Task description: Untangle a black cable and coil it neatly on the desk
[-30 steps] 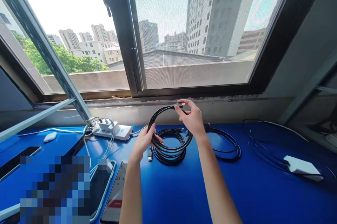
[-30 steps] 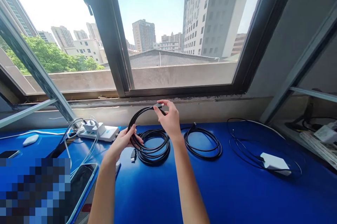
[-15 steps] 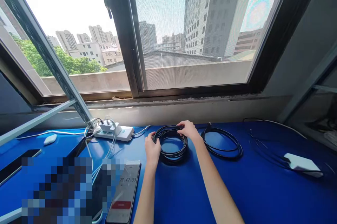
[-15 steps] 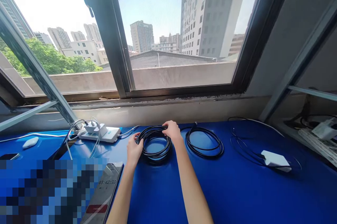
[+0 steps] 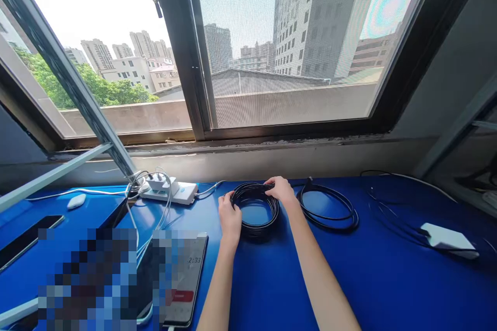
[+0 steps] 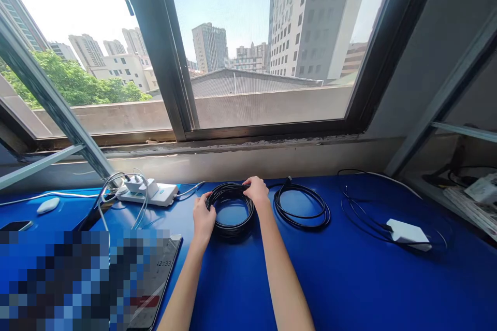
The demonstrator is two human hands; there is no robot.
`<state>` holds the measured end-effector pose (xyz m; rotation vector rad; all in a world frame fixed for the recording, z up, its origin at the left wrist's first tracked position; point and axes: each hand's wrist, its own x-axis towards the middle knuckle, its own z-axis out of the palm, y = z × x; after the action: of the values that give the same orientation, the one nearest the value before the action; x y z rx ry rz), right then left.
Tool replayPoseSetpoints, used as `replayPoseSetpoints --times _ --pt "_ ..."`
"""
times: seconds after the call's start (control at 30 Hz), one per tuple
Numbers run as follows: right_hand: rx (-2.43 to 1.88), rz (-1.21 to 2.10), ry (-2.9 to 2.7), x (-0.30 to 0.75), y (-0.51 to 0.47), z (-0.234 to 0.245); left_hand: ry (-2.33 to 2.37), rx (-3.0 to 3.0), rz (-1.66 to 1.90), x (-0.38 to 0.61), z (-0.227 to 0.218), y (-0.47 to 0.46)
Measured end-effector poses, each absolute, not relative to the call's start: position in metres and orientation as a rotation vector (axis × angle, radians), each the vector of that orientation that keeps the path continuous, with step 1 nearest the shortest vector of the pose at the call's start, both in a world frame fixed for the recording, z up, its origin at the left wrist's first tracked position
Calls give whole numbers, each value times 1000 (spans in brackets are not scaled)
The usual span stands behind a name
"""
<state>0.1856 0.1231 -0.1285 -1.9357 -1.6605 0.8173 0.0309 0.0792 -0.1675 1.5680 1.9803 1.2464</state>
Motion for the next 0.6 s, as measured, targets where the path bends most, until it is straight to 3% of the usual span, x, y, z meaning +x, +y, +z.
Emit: replayPoseSetpoints --times 0.6 --pt "-1892 781 -1568 183 114 -112 2099 1482 1227 27 -159 75"
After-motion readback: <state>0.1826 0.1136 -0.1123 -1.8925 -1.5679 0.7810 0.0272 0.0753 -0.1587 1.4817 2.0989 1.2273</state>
